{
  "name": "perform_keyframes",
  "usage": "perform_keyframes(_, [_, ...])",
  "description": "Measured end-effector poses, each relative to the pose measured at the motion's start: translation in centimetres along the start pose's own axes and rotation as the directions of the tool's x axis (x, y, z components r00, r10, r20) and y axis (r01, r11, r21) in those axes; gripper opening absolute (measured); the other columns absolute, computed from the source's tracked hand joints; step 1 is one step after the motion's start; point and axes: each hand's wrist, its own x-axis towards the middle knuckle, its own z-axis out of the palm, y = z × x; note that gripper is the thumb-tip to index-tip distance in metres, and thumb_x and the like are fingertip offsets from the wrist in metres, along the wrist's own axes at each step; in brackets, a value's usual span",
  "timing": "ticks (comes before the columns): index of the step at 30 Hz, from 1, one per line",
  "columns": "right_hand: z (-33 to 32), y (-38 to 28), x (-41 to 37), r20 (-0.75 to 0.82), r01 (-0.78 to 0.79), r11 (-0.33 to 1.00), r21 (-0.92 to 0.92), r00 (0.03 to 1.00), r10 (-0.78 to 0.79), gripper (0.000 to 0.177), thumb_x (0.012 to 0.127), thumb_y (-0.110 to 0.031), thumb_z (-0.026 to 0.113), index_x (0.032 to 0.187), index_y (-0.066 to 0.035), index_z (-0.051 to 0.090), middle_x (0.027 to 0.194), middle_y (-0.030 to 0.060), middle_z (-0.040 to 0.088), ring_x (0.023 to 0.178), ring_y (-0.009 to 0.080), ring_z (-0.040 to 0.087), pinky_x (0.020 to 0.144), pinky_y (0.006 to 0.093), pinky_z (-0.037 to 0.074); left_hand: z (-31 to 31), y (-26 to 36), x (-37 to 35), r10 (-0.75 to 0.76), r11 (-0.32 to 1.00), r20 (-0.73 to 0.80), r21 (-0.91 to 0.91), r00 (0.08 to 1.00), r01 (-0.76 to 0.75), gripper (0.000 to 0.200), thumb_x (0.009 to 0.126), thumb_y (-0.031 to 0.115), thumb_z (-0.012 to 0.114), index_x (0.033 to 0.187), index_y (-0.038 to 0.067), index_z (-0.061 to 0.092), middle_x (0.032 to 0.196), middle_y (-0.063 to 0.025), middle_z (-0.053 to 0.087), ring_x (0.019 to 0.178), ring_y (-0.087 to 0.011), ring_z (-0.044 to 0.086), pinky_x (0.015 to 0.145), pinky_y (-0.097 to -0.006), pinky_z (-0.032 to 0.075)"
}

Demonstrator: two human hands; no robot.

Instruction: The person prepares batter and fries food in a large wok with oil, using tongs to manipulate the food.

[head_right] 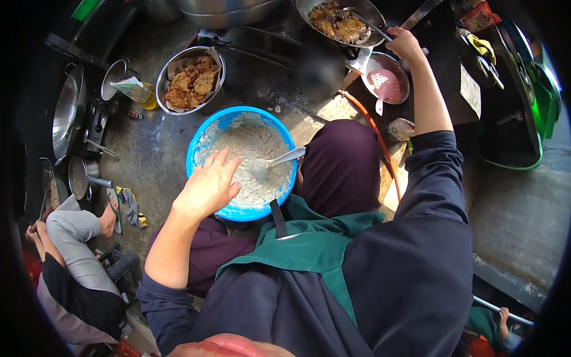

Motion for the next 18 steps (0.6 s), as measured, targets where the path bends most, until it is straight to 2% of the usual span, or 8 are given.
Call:
perform_keyframes(4, [1.8,1.4,-0.6,-0.173,0.294,0.956,-0.021,0.940,-0.293,0.042,0.074,-0.015,0.061,0.116,-0.014,0.063,0.102,0.0187,0.066,0.100,0.0320,0.062,0.089,0.0375,0.047,0.1,0.0,0.0,0.000,1.000,0.003,0.010,1.000,-0.001,0.051,0.082,0.024,0.063,0.127,0.005,0.049,0.138,-0.0232,0.040,0.128,-0.0382,0.039,0.100,-0.0497,0.039])
perform_keyframes(8, [3.1,1.0,-1.9,-0.279,0.257,0.958,-0.124,0.918,-0.282,0.033,0.079,-0.016,0.055,0.110,-0.014,0.066,0.108,0.0185,0.064,0.105,0.0336,0.059,0.094,0.0382,0.044,0.0,0.2,-0.1,0.004,1.000,-0.007,0.016,1.000,-0.004,0.050,0.082,0.024,0.063,0.127,0.005,0.049,0.137,-0.0231,0.040,0.128,-0.0385,0.039,0.099,-0.0502,0.040])
perform_keyframes(12, [2.8,0.7,-2.7,-0.288,0.259,0.953,-0.157,0.911,-0.295,0.034,0.078,-0.011,0.051,0.109,-0.010,0.066,0.109,0.0192,0.064,0.106,0.0340,0.059,0.095,0.0386,0.044,0.3,0.2,-0.1,0.016,1.000,-0.025,0.022,1.000,-0.016,0.050,0.082,0.024,0.063,0.127,0.005,0.049,0.137,-0.0229,0.040,0.128,-0.0388,0.039,0.098,-0.0510,0.041])
perform_keyframes(18, [1.1,0.7,-4.3,-0.214,0.263,0.937,-0.230,0.925,-0.313,0.035,0.077,-0.008,0.050,0.108,-0.009,0.067,0.108,0.0202,0.064,0.105,0.0340,0.060,0.094,0.0378,0.044,0.1,0.2,-0.2,0.018,1.000,-0.027,0.025,0.999,-0.017,0.051,0.082,0.024,0.063,0.127,0.005,0.049,0.137,-0.0229,0.041,0.128,-0.0387,0.040,0.099,-0.0504,0.040])
